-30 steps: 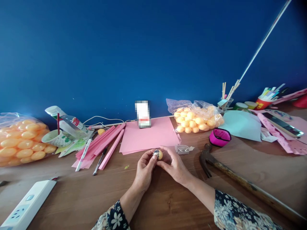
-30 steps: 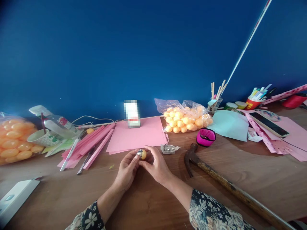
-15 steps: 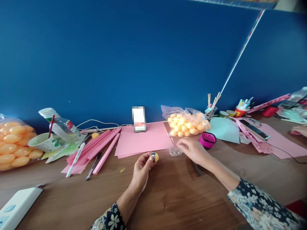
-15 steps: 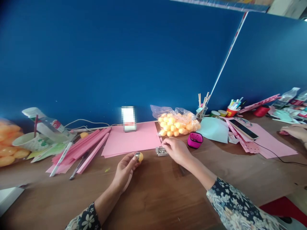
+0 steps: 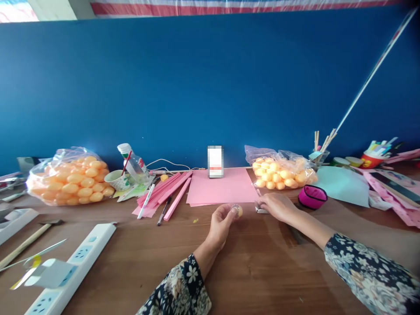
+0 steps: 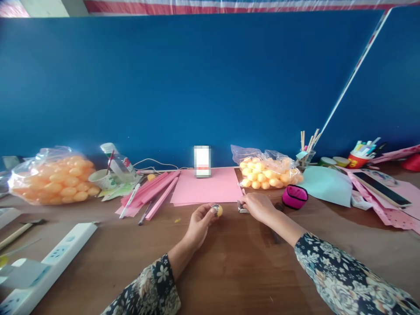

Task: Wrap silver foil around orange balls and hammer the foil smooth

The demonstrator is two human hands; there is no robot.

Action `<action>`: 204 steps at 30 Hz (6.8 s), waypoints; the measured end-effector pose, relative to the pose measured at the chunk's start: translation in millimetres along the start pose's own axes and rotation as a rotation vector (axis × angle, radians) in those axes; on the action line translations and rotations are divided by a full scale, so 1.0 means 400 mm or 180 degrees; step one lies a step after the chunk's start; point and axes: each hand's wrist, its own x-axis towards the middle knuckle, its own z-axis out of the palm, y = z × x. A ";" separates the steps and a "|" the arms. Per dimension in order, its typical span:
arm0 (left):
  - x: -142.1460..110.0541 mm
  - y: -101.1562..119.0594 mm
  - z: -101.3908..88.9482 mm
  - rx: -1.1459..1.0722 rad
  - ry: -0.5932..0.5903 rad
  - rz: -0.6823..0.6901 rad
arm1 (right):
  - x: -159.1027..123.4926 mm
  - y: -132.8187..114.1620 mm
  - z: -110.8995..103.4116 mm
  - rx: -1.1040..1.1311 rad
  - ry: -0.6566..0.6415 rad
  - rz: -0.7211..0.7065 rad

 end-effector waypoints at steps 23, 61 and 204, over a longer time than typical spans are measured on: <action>-0.007 0.007 0.004 0.0159 -0.0079 0.0125 | -0.013 -0.002 0.003 -0.0167 0.0146 -0.0032; -0.003 0.005 0.004 -0.0017 0.0105 -0.0125 | 0.009 -0.011 0.059 0.0595 0.1472 0.0209; 0.019 0.008 -0.009 -0.0019 0.0096 -0.0516 | -0.039 -0.188 0.043 0.3262 0.2197 -0.0146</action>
